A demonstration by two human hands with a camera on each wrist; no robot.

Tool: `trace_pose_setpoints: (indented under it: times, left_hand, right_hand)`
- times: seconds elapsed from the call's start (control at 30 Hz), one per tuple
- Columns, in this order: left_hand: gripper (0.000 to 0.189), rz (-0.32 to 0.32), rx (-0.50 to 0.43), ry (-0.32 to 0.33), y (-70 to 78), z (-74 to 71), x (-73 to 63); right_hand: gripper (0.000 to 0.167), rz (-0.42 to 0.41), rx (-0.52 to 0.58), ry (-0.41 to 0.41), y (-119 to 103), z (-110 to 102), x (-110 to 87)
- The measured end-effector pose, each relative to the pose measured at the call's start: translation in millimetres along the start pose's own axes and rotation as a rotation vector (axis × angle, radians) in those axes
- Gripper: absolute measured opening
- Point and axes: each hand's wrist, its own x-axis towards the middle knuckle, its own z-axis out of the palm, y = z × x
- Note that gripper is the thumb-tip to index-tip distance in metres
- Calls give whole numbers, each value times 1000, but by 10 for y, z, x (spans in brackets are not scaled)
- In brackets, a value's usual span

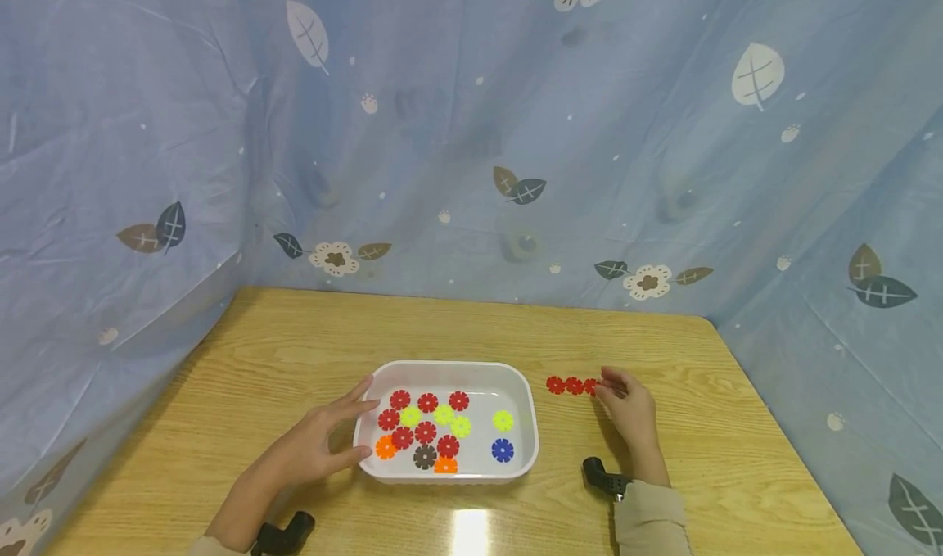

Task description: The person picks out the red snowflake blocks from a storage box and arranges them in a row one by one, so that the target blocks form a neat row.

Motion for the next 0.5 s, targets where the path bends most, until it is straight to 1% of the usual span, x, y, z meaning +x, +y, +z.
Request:
trace_pose_setpoints:
  times: [0.17,0.3,0.4,0.5]
  left_hand:
    - [56,1,1,1,-1,4,-1]
    - [56,1,3,2,-1,0,0]
    - [56,9,13,3,-2,-2,-1]
    - [55,11,18,5,-6,1,-2]
  right_hand:
    - [41,-26,54,-25,-100,1,-22]
    - [41,-60,105,-69,-237,27,-34]
    - [41,-95,132,-127,-361,54,-52]
    - [42,-129,135,-219,-497,70,-85]
